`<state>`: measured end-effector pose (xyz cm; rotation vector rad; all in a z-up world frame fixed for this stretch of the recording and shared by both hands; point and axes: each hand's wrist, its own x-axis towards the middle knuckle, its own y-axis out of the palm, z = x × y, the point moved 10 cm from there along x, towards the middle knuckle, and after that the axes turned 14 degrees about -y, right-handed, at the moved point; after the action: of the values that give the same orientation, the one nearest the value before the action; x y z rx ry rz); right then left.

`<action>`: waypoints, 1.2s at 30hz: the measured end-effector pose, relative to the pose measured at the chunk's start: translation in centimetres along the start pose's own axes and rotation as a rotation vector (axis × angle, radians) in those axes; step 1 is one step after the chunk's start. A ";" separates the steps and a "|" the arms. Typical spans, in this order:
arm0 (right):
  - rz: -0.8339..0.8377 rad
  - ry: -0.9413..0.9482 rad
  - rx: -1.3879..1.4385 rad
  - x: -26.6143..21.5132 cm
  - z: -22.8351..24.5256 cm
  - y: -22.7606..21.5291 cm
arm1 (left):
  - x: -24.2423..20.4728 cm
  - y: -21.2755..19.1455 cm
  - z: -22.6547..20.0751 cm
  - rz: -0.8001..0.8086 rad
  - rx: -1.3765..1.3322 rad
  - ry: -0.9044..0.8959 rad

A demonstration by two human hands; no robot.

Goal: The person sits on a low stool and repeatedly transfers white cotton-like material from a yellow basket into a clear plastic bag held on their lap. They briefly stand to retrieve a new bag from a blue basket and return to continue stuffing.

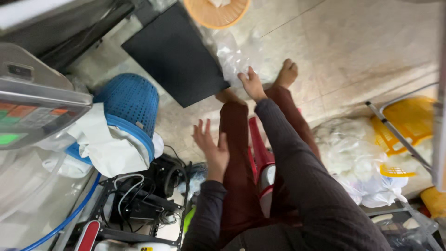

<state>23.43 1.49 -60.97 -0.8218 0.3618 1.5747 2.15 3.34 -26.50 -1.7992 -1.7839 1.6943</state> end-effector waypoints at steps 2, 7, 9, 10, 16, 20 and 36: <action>-0.133 0.061 0.394 -3.9 3.6 -3.5 | 1.2 -1.4 -0.5 -0.002 0.033 0.016; -0.136 -0.092 1.149 -16.0 18.7 -13.0 | 1.8 -0.9 -5.5 0.276 -0.094 0.027; -0.138 -0.096 1.192 -20.4 23.0 -15.5 | 0.7 -0.9 -9.9 0.322 -0.132 0.144; -0.144 -0.108 1.214 -21.9 24.6 -16.8 | -0.2 -1.4 -13.2 0.258 -0.107 0.291; -0.511 -0.392 1.207 -29.6 25.6 -26.3 | -4.7 -5.3 -23.9 0.215 -0.152 0.311; -0.709 -0.398 1.018 -33.6 23.1 -30.1 | -8.8 -10.7 -31.8 -0.035 -0.179 0.601; -0.563 -0.612 0.634 -44.1 33.6 -43.8 | -21.8 -4.9 -48.3 0.667 -0.540 0.586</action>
<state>54.72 -0.42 2.35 0.0738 0.1403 1.0104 39.85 17.39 8.39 -2.9596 -1.5381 0.6186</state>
